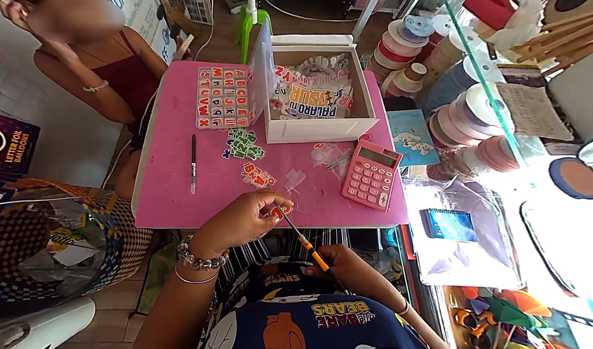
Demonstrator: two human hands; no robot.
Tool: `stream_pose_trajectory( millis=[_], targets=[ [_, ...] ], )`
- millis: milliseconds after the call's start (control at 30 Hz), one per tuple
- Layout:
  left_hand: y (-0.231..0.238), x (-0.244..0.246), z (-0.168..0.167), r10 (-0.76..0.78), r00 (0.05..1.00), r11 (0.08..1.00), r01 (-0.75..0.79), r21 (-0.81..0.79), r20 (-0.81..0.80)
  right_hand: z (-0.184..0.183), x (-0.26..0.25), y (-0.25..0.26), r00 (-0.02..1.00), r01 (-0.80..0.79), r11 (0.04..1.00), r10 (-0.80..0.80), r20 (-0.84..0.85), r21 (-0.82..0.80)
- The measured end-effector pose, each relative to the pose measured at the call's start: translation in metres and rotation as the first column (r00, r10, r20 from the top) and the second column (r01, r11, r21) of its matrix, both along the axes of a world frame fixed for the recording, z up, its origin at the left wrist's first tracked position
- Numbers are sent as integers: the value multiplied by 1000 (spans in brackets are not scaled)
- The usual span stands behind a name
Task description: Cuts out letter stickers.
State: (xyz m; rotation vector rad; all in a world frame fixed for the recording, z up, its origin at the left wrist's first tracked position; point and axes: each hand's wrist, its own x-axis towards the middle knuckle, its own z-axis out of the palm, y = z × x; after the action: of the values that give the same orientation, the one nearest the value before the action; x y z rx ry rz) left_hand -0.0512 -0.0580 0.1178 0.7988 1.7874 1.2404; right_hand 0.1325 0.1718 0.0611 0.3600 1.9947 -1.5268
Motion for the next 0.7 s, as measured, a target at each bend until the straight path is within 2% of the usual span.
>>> stream_pose_trajectory(
  millis=[100,167,267,367,500,700],
  targets=[
    [-2,-3,0,18,1000,1000,-18,-5,-1,1,0,0,1000,-3,994,5,-16,109],
    [-3,-8,0,72,996,996,-74,-40,-59,0,2,2,1000,-9,988,10,-5,152],
    [-2,-21,-4,163,934,962,-222,-157,-317,1,3,4,999,-33,976,23,47,214],
    [2,-33,-13,131,860,921,-289,-260,-493,0,6,2,998,-36,970,24,53,240],
    [4,-37,-22,86,826,910,-292,-293,-558,4,7,2,997,-48,967,32,69,251],
    [-5,-31,-16,232,810,887,-403,-224,-538,5,6,3,998,-16,972,2,60,234]
  ],
)
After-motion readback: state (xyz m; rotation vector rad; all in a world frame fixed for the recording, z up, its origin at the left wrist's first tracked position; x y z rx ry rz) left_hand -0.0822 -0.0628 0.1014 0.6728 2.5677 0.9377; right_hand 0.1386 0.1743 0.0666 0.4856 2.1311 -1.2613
